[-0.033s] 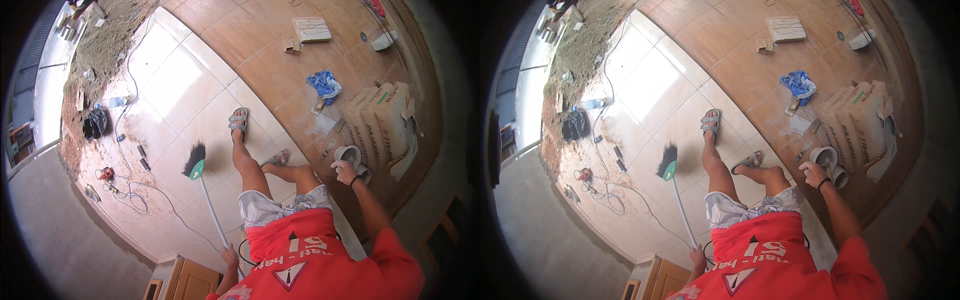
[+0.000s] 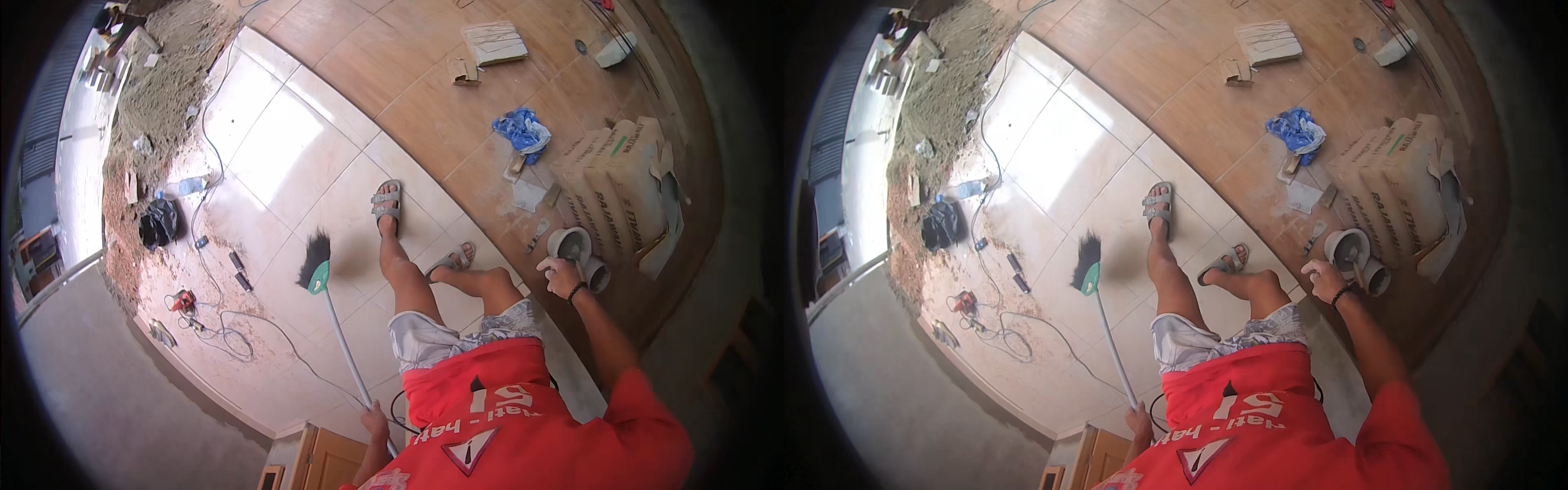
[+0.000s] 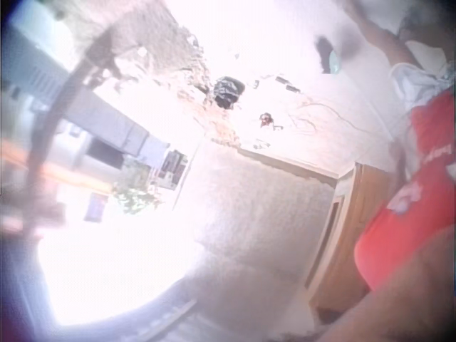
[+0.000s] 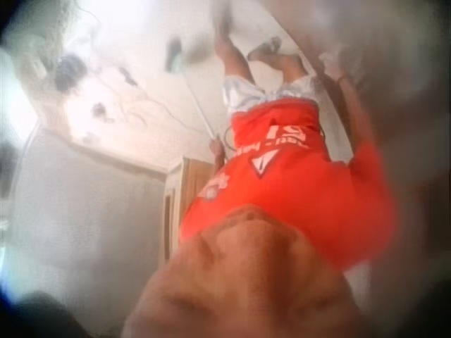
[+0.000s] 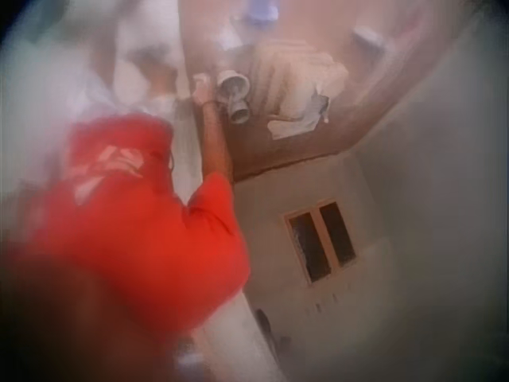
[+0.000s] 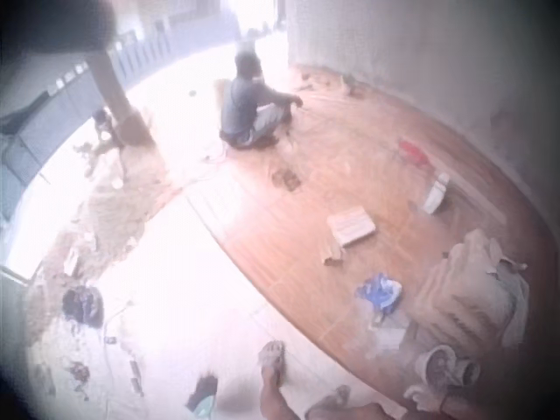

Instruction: The person scrapes excess grout from tile joints with a trowel, then sweeps the floor with a broom. Later, the person squats and applies grout to the wall base using a brush and bucket.

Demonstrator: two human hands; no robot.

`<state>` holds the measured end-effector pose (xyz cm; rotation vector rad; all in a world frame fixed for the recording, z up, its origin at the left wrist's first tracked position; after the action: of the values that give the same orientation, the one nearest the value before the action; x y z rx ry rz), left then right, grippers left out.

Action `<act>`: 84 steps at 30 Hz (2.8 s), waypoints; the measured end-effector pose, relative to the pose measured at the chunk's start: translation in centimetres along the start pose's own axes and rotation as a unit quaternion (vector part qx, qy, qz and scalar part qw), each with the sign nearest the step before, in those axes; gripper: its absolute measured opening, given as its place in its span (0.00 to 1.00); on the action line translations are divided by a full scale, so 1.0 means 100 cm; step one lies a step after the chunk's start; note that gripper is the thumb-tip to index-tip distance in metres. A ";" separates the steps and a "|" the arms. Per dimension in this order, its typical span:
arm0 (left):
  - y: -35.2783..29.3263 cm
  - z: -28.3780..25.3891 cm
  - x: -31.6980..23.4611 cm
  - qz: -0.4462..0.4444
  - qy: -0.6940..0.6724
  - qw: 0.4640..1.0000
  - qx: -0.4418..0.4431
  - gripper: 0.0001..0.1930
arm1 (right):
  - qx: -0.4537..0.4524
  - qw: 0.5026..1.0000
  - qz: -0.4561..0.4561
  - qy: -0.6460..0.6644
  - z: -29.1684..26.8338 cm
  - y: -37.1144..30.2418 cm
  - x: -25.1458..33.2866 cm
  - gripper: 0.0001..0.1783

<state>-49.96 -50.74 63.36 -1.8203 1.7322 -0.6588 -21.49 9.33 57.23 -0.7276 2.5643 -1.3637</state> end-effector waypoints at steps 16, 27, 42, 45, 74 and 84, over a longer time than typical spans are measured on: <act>0.170 -0.198 -0.569 0.122 -0.177 0.836 0.505 0.15 | -0.041 0.805 0.066 0.588 -0.122 -0.032 0.268 0.25; -0.027 0.056 -0.693 0.234 -0.313 0.774 0.499 0.14 | -0.161 0.806 0.078 0.564 -0.110 -0.061 0.218 0.26; 0.070 0.079 -0.510 0.633 0.322 0.599 0.370 0.26 | 0.154 0.920 0.332 0.139 0.253 -0.366 0.114 0.23; 0.205 -0.004 -0.534 0.614 0.272 0.718 0.183 0.26 | 0.089 0.808 0.436 0.387 0.279 -0.371 0.072 0.23; 0.137 -0.071 -0.502 0.384 0.021 0.863 0.328 0.23 | 0.001 0.699 0.410 0.585 0.179 -0.395 0.024 0.23; 0.142 -0.086 -0.503 0.371 -0.020 0.869 0.325 0.22 | -0.007 0.754 0.334 0.565 0.143 -0.280 0.050 0.24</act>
<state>-68.96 -1.40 60.87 -0.6280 1.7086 -0.7267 -11.19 -16.87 72.22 1.3830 2.9682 -1.7310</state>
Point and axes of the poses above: each hand's wrist, its own y-axis towards the middle knuckle, its own z-axis out of the palm, x = y × z, the point moved 8 cm from there along y, towards the middle knuckle, and after that the axes turned 12 degrees about z, right-handed, at the moved point
